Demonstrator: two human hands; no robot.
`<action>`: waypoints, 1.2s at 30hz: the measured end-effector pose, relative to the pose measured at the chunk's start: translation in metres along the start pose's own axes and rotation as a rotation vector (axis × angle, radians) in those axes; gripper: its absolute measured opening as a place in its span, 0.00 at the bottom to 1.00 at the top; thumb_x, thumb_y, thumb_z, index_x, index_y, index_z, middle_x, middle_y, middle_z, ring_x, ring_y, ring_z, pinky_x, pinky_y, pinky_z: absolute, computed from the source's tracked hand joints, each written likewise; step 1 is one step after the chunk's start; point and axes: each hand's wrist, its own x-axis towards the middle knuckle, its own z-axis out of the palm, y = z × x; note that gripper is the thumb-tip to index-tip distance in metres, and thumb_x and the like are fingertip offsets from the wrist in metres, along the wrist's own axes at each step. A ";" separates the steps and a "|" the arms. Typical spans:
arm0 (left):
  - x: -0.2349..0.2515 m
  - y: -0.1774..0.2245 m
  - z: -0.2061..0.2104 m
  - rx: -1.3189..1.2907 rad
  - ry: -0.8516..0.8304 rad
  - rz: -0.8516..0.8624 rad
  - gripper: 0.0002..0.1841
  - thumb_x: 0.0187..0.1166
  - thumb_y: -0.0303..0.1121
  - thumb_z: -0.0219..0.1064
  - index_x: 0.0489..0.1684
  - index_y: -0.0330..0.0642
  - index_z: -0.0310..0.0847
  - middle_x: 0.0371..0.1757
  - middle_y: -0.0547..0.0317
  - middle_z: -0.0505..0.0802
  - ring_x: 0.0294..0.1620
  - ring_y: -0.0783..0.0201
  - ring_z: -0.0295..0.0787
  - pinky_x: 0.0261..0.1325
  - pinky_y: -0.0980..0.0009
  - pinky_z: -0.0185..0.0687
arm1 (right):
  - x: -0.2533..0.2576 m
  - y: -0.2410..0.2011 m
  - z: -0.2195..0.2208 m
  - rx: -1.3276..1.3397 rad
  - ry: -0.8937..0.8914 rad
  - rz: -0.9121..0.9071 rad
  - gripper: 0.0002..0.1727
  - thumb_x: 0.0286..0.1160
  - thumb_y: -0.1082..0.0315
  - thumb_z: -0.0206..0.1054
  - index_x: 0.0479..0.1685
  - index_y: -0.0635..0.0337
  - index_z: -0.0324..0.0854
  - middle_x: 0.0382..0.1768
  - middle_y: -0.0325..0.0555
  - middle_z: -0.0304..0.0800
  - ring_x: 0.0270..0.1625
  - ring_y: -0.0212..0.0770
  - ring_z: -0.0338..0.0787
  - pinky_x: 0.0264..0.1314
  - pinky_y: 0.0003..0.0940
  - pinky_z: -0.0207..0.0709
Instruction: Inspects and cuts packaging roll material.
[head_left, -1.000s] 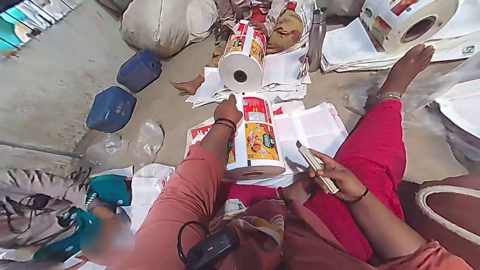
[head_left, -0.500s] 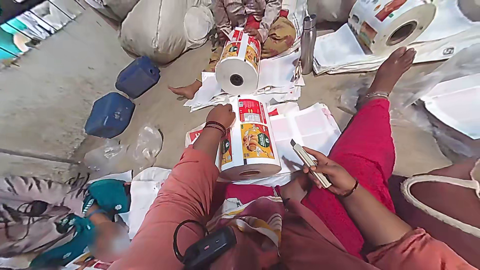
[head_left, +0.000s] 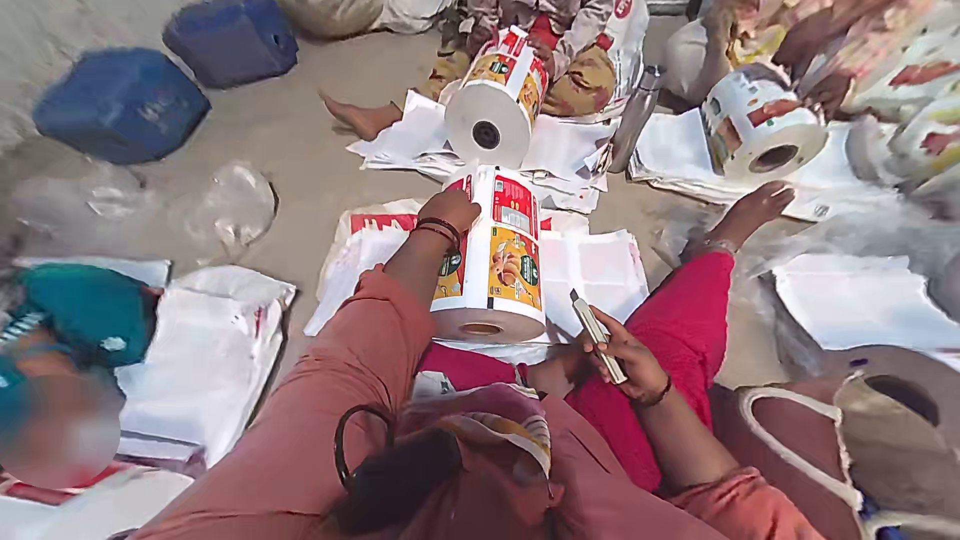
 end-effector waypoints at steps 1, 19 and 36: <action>0.003 -0.009 0.003 -0.052 -0.009 0.046 0.25 0.88 0.48 0.54 0.61 0.33 0.85 0.60 0.30 0.89 0.66 0.33 0.85 0.66 0.27 0.73 | 0.000 0.000 -0.001 -0.002 -0.015 0.000 0.47 0.74 0.67 0.65 0.95 0.55 0.44 0.43 0.47 0.89 0.22 0.31 0.84 0.19 0.23 0.78; -0.026 -0.072 0.028 -0.405 0.121 0.274 0.16 0.78 0.45 0.71 0.46 0.39 0.88 0.50 0.42 0.92 0.57 0.40 0.88 0.58 0.32 0.76 | 0.164 -0.131 0.165 -1.011 0.370 0.146 0.26 0.90 0.68 0.60 0.86 0.45 0.69 0.56 0.48 0.92 0.31 0.40 0.92 0.27 0.33 0.85; 0.005 -0.099 0.040 -0.687 0.122 0.318 0.22 0.75 0.44 0.77 0.63 0.44 0.85 0.80 0.40 0.77 0.86 0.38 0.65 0.83 0.38 0.61 | 0.196 -0.134 0.221 -1.613 0.354 0.407 0.27 0.93 0.66 0.53 0.89 0.39 0.66 0.54 0.55 0.89 0.26 0.44 0.88 0.31 0.43 0.86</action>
